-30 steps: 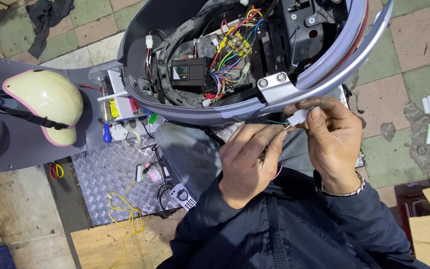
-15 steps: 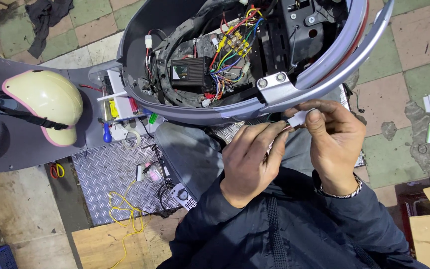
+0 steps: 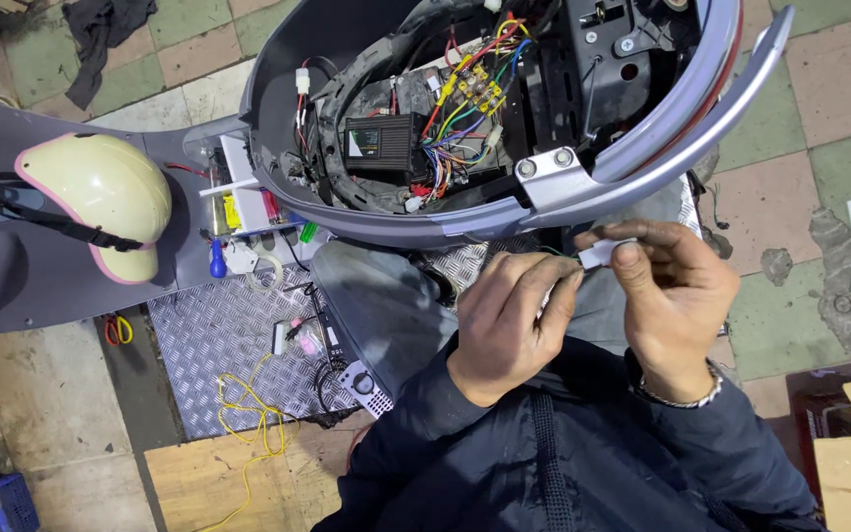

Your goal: Installing and wiring an electrical controller into a scooter, including stripping wires, connecting plugs, and securing with zip ties.

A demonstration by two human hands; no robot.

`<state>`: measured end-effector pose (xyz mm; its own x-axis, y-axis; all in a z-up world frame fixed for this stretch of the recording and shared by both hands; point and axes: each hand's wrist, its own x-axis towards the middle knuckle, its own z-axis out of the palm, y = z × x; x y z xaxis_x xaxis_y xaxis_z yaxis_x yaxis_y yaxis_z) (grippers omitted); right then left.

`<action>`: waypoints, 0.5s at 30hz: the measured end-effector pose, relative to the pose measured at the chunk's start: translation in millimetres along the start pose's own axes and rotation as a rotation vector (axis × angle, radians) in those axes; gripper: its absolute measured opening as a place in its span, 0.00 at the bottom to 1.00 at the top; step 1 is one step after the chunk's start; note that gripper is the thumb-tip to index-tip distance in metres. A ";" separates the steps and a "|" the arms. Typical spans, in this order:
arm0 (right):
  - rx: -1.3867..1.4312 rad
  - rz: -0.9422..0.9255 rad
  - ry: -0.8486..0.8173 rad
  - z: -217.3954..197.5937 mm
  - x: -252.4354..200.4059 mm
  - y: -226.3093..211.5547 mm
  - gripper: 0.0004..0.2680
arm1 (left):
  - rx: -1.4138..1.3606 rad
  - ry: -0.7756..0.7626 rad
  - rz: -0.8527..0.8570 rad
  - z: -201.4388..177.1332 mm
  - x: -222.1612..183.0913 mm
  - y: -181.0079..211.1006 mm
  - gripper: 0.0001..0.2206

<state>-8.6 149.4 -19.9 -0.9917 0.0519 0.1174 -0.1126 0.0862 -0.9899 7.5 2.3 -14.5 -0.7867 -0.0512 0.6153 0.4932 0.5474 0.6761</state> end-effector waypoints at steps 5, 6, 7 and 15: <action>0.079 -0.049 0.026 -25.8 12.9 11.4 0.08 | -0.034 -0.105 -0.092 -3.8 -14.0 -12.1 0.10; 0.079 -0.064 0.045 -31.3 15.1 10.9 0.07 | -0.015 -0.142 -0.107 -5.3 -18.1 -16.6 0.09; 0.081 -0.066 0.045 -33.6 15.6 7.9 0.07 | -0.015 -0.142 -0.105 -3.1 -26.1 -23.8 0.09; 0.049 -0.032 -0.006 -33.8 -12.5 12.0 0.08 | -0.656 -0.408 -0.675 -13.7 -42.0 2.1 0.13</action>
<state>4.6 183.5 -30.5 -0.9879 0.0442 0.1488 -0.1472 0.0390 -0.9883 46.7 -5.9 -33.4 -0.9814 0.1757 -0.0777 -0.0896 -0.0612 0.9941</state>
